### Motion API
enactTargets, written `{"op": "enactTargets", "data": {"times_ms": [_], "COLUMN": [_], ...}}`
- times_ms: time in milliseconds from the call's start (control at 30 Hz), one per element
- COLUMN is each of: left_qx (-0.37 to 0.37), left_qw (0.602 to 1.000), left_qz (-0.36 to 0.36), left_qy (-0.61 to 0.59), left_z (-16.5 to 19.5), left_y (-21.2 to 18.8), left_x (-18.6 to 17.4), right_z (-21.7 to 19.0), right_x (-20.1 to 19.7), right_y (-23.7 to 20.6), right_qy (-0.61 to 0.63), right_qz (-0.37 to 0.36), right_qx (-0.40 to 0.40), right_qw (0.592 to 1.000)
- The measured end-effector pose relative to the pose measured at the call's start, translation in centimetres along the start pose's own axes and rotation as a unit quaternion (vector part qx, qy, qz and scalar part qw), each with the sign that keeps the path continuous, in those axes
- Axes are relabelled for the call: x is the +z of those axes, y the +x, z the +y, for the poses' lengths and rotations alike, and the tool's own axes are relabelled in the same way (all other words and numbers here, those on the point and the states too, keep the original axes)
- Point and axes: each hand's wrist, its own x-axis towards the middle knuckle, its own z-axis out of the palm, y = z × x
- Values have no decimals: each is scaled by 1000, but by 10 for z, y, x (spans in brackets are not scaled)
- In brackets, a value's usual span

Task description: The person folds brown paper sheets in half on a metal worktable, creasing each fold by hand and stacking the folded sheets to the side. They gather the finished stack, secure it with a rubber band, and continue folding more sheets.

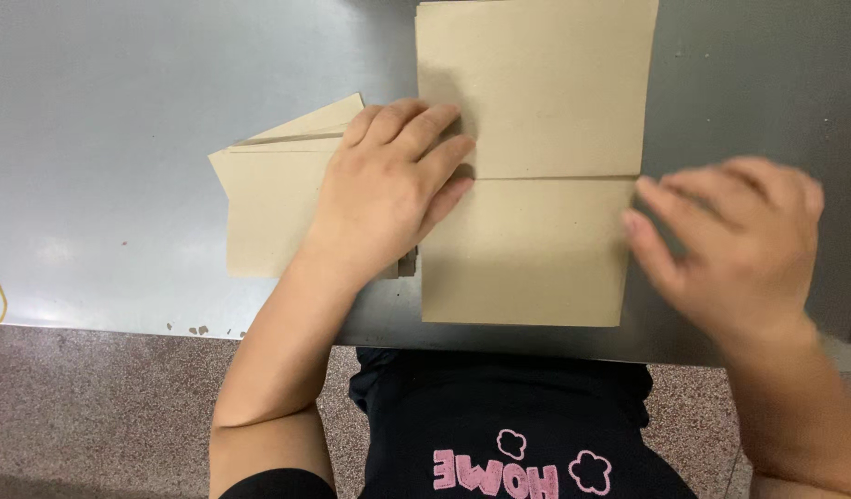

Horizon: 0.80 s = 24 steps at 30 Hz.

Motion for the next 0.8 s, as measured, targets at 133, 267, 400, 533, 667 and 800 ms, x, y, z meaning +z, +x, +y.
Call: {"op": "enactTargets", "data": {"times_ms": [133,267,400,533,667,800], "left_qx": [49,88,23,-99,-213,-262], "left_qw": [997,989,997,994,973,951], "left_qz": [-18,-30,-11,10,-71,-159], "left_qy": [59,115,77,51,61,45], "left_z": [6,8,-1,-9,-20,-23], "left_y": [0,-5,-28,-75,-112,-121], "left_x": [-3,-3,-25,-66,-82,-70], "right_z": [-35,-53,-47,-47,-52,-47], "right_x": [-12,-11,-6,-5,-5,-2], "right_y": [3,11,16,16,14,15], "right_qy": [298,333,364,340,338,363], "right_qz": [-38,-93,-113,-99,-105,-122], "right_qx": [-82,-81,-59,-82,-101,-78], "right_qw": [950,935,923,932,930,920]}}
